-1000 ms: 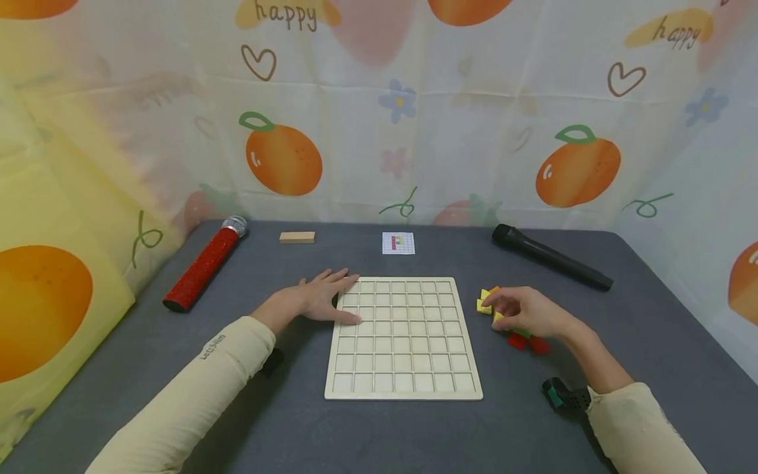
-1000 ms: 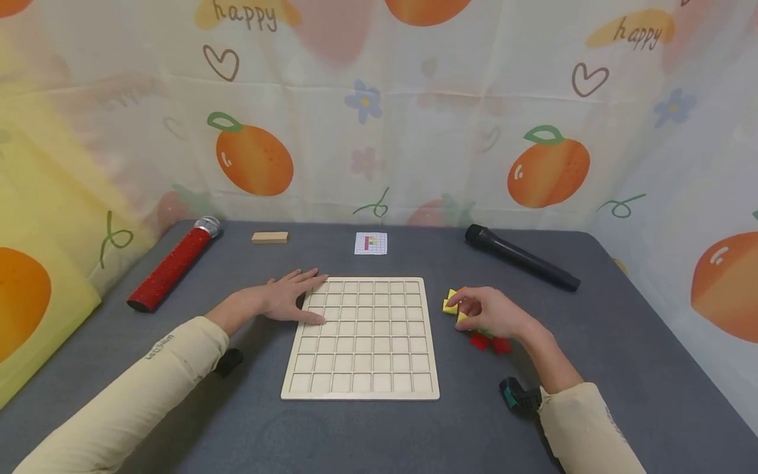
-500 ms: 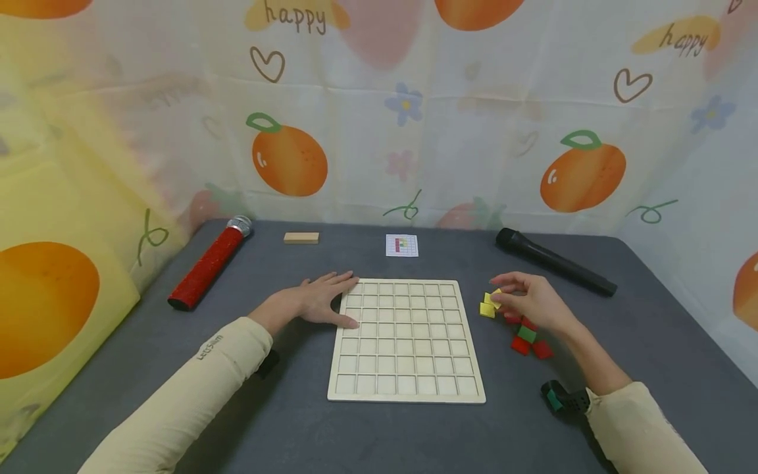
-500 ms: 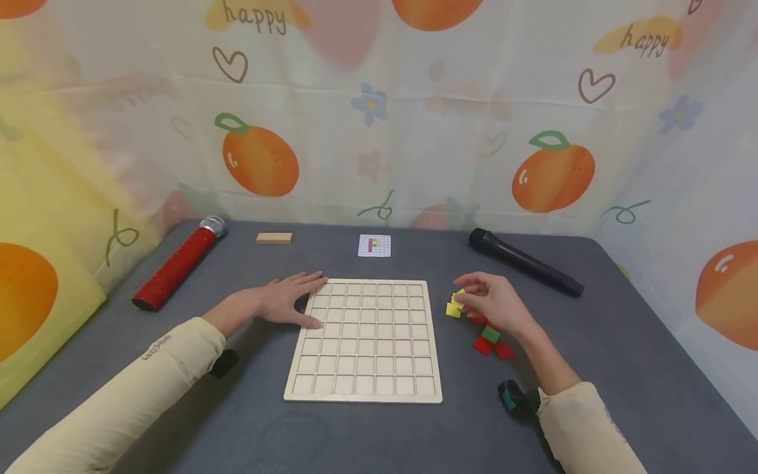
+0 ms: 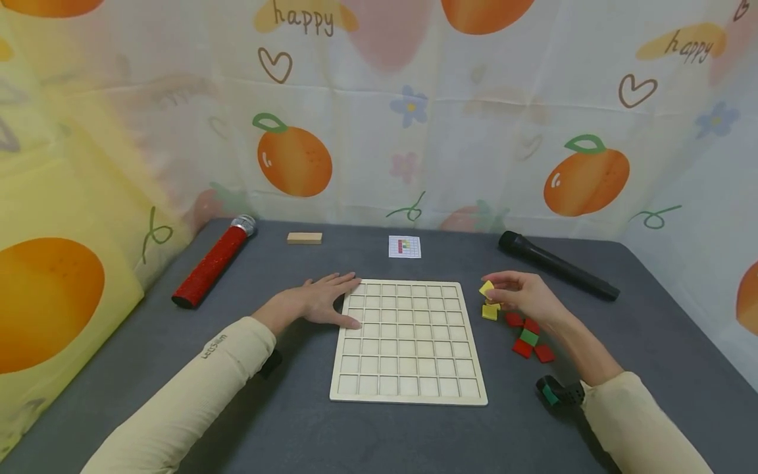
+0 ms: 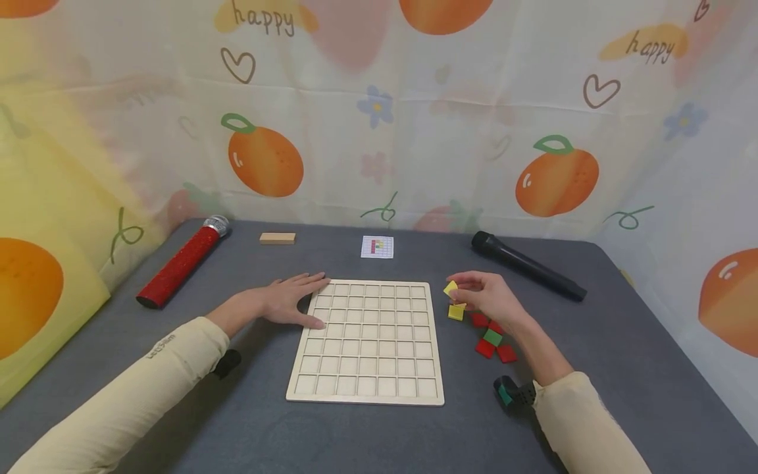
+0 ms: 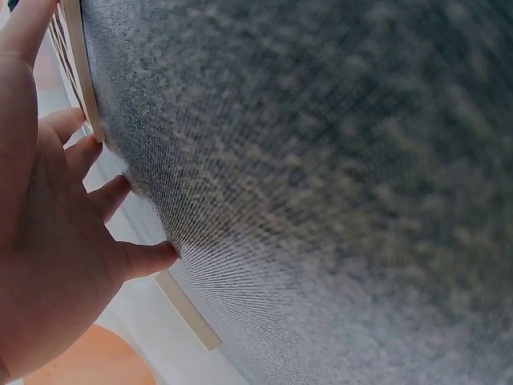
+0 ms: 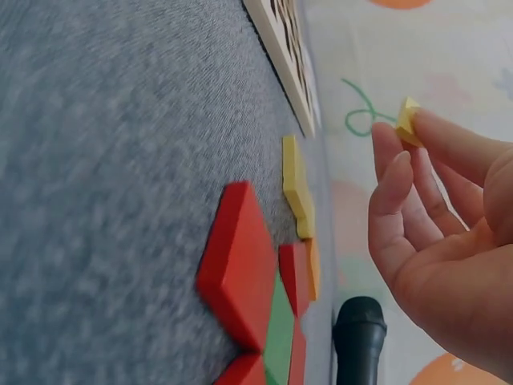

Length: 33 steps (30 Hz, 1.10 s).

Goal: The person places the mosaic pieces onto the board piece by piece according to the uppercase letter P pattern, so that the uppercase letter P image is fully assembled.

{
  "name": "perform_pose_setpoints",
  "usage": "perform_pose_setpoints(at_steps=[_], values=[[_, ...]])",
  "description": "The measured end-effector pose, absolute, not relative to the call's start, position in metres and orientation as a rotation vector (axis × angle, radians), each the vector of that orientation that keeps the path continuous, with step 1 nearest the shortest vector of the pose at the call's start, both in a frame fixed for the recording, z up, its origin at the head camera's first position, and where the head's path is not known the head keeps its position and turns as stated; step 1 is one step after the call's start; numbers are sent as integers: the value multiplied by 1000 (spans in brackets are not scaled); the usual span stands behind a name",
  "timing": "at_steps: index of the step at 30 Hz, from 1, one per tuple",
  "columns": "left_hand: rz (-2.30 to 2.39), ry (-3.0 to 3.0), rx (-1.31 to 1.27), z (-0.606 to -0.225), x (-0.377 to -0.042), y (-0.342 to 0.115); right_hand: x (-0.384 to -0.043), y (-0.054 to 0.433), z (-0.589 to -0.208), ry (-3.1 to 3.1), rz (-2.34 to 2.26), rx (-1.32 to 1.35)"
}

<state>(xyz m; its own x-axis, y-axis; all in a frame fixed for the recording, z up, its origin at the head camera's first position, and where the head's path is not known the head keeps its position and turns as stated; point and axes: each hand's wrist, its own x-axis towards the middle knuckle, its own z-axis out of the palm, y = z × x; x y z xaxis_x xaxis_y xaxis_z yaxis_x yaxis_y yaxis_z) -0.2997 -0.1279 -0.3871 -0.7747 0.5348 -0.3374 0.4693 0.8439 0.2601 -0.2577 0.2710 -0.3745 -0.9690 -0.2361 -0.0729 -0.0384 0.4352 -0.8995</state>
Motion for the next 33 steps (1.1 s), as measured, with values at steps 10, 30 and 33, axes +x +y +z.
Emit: perform_pose_setpoints(at_steps=[10, 30, 33], values=[[228, 2617, 729, -387, -301, -128, -270, 254, -374, 2465, -1494, -248], [224, 2616, 698, -387, -302, -126, -290, 220, -376, 2372, -1404, -262], [227, 2625, 706, -387, -302, -126, -292, 216, -376, 2349, -1404, -270]])
